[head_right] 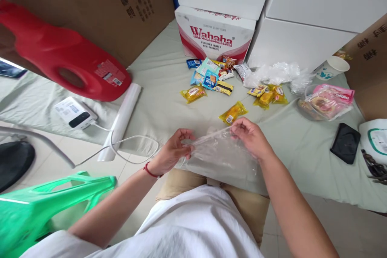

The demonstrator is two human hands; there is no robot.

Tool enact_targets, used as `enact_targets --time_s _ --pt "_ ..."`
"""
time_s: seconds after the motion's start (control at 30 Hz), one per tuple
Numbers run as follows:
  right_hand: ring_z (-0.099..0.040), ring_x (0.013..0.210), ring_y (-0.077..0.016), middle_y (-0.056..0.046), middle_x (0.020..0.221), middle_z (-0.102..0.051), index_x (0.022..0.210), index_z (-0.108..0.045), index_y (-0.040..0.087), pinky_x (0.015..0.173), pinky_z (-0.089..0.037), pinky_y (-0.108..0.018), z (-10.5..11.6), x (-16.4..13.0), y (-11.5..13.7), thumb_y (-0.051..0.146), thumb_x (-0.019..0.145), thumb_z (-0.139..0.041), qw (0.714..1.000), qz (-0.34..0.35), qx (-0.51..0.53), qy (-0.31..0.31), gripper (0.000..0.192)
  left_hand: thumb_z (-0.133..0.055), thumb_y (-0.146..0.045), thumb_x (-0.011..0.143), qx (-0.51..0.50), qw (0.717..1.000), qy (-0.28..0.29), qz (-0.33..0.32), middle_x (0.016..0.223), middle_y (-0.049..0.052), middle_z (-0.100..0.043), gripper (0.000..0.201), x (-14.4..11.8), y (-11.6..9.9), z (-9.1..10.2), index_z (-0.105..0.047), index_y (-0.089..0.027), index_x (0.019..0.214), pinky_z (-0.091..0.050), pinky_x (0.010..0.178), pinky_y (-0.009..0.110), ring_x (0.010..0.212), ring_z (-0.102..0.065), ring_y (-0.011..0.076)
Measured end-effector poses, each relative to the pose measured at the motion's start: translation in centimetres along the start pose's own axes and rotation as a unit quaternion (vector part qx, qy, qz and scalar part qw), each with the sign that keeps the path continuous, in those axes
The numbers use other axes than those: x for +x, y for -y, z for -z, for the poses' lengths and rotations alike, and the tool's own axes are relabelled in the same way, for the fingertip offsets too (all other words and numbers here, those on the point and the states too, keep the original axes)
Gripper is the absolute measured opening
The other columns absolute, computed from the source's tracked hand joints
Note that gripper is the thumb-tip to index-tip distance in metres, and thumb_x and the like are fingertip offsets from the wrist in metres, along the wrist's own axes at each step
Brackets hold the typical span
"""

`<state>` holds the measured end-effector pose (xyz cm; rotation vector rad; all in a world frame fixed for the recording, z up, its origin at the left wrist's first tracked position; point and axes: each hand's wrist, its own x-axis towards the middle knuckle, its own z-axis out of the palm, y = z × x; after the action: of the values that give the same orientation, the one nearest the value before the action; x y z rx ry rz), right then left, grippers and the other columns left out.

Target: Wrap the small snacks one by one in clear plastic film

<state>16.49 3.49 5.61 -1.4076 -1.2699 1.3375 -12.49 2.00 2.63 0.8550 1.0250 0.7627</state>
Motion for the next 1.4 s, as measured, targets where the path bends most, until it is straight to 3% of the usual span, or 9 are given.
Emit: enact_targets --time_s 0.17,0.4,0.47,0.6,0.73,0.87,1.13,1.3,1.4 --pt "-0.053 0.052 -0.0122 0.001 0.073 -0.061 0.086 -0.059 0.023 0.049 -0.041 -0.026 0.5 3.6 -1.3 0.042 0.086 -0.065 0.991 -0.017 -0.116 -0.065 0.02 -0.091 -0.031 0.069 0.03 0.998 -0.047 0.031 0.109 0.001 -0.061 0.06 -2.4 0.5 2.3 -0.055 -0.021 0.116 -0.048 0.053 0.021 0.055 -0.056 0.0025" --pt "-0.054 0.063 -0.0163 -0.002 0.074 -0.066 0.086 -0.064 0.021 0.064 -0.037 -0.029 -0.7 6.4 -1.7 0.029 0.09 -0.055 0.929 0.079 -0.35 -0.087 0.013 -0.085 -0.044 0.074 0.128 0.979 -0.156 0.021 0.099 0.001 -0.061 0.048 -5.4 0.7 3.8 -0.058 -0.02 0.105 -0.045 0.055 0.022 0.062 -0.052 0.0067" --pt "-0.054 0.064 -0.017 -0.003 0.076 -0.067 0.088 -0.065 0.021 0.065 -0.034 -0.029 -1.3 6.7 -1.5 0.028 0.091 -0.053 0.916 0.095 -0.384 -0.07 0.014 -0.079 -0.042 0.081 0.229 0.944 -0.235 -0.042 0.091 0.0 -0.059 0.034 -6.1 0.0 3.3 -0.06 -0.02 0.1 -0.042 0.056 0.023 0.063 -0.049 0.0093" --pt "-0.057 0.073 -0.0193 -0.005 0.084 -0.07 0.092 -0.068 0.022 0.065 -0.031 -0.029 -2.3 6.7 -0.7 0.027 0.095 -0.051 0.888 0.136 -0.438 -0.039 0.017 -0.07 -0.024 0.087 0.4 0.799 -0.365 -0.26 0.093 0.003 -0.06 0.012 -7.3 -3.0 0.1 -0.067 -0.024 0.099 -0.046 0.068 0.03 0.07 -0.051 0.0154" --pt "-0.06 0.082 -0.0209 -0.008 0.095 -0.071 0.099 -0.07 0.021 0.065 -0.031 -0.03 -3.1 6.4 0.3 0.027 0.101 -0.048 0.85 0.177 -0.496 0.0 0.023 -0.064 -0.012 0.087 0.481 0.737 -0.227 -0.416 0.099 0.006 -0.069 0.022 -5.8 -4.5 -4.5 -0.073 -0.028 0.099 -0.051 0.085 0.039 0.088 -0.062 0.0231" --pt "-0.06 0.082 -0.0211 -0.009 0.098 -0.07 0.107 -0.072 0.022 0.062 -0.031 -0.031 -2.6 6.9 0.8 0.032 0.106 -0.041 0.797 0.187 -0.573 -0.02 0.032 -0.055 -0.008 0.091 0.563 0.738 0.002 -0.373 0.107 0.009 -0.074 0.027 -0.3 -1.7 -6.6 -0.073 -0.023 0.103 -0.052 0.098 0.044 0.111 -0.066 0.0263" --pt "-0.057 0.115 -0.0307 -0.017 0.127 -0.064 0.124 -0.069 0.017 0.098 -0.049 -0.046 1.7 2.2 1.0 0.023 0.1 -0.051 0.748 0.342 -0.522 -0.227 0.03 -0.053 -0.02 0.096 0.622 0.732 0.008 -0.278 0.148 0.013 -0.061 0.028 5.8 2.5 -3.3 -0.066 -0.019 0.12 -0.032 0.124 0.055 0.144 -0.051 0.0266" --pt "-0.057 0.129 -0.0264 -0.01 0.138 -0.066 0.13 -0.069 0.024 0.11 -0.05 -0.047 -0.9 -5.0 -2.8 0.014 0.099 -0.054 0.748 0.394 -0.525 0.097 0.036 -0.051 -0.006 0.081 0.622 0.728 0.107 -0.268 0.148 0.006 -0.063 0.024 7.3 -0.7 0.5 -0.068 -0.021 0.09 -0.034 0.123 0.057 0.148 -0.047 0.0266" --pt "-0.054 0.137 -0.0278 -0.012 0.15 -0.058 0.136 -0.065 0.019 0.114 -0.049 -0.051 -0.7 -7.2 -4.7 0.023 0.101 -0.057 0.771 0.348 -0.511 0.155 0.036 -0.05 -0.004 0.076 0.618 0.727 0.146 -0.262 0.142 0.004 -0.068 0.022 8.7 -2.8 3.3 -0.063 -0.02 0.068 -0.038 0.122 0.054 0.149 -0.046 0.0273"
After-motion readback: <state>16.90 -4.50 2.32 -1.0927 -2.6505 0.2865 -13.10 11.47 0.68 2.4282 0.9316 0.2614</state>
